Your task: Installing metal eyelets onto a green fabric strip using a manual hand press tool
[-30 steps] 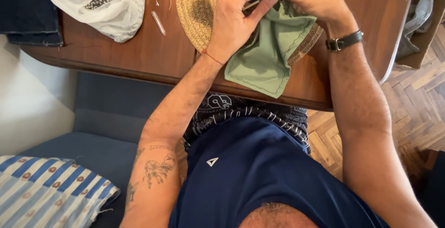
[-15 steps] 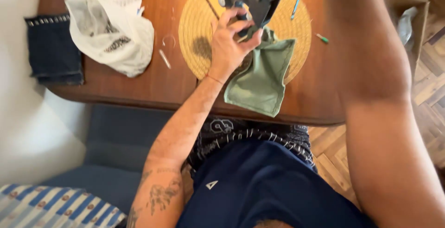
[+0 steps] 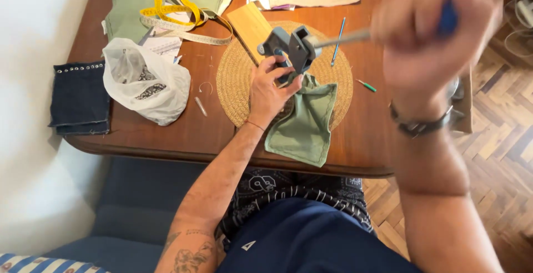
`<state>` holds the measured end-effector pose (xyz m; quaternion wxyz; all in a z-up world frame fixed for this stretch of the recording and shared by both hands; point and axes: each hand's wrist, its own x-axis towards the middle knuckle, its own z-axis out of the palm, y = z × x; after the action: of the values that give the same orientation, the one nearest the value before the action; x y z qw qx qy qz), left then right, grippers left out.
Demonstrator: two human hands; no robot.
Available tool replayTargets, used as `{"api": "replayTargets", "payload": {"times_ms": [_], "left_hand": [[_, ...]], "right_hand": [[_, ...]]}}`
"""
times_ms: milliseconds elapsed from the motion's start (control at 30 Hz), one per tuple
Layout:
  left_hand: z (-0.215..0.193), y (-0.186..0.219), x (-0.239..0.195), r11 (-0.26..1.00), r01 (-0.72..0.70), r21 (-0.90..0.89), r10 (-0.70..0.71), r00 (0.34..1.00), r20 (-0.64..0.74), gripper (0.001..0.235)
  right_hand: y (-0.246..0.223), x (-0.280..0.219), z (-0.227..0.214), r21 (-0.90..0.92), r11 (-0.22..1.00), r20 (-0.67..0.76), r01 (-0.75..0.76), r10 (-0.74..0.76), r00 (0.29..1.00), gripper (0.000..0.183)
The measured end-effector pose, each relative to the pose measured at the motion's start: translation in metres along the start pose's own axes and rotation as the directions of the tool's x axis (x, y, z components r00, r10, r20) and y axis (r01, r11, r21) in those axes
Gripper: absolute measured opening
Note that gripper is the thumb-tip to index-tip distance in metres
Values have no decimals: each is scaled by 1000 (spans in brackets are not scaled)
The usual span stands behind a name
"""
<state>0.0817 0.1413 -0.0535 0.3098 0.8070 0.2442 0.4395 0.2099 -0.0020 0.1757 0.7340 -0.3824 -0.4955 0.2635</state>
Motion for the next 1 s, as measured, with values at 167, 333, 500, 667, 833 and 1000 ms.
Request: {"api": "replayTargets", "payload": {"times_ms": [167, 333, 500, 667, 833, 1000], "left_hand": [[-9, 4, -2, 1000, 31, 5, -31, 996, 88, 40], [-24, -2, 42, 996, -56, 64, 59, 997, -41, 55], [3, -31, 116, 861, 259, -437, -198, 964, 180, 103], [39, -53, 119, 617, 654, -438, -635, 742, 214, 92], [33, -45, 120, 623, 576, -529, -540, 806, 242, 77], [39, -55, 123, 658, 527, -538, -490, 842, 226, 70]], "right_hand": [[9, -23, 1, 47, 905, 113, 422, -425, 898, 37], [5, -3, 10, 19, 901, 177, 434, -430, 885, 38], [0, -8, 11, 7, 928, 188, 373, -367, 911, 33], [22, -13, 3, 18, 820, 157, 572, -568, 808, 64], [29, -64, 9, 4, 827, 36, 562, -562, 827, 47], [24, -26, 3, 50, 776, 108, 628, -630, 769, 43]]}}
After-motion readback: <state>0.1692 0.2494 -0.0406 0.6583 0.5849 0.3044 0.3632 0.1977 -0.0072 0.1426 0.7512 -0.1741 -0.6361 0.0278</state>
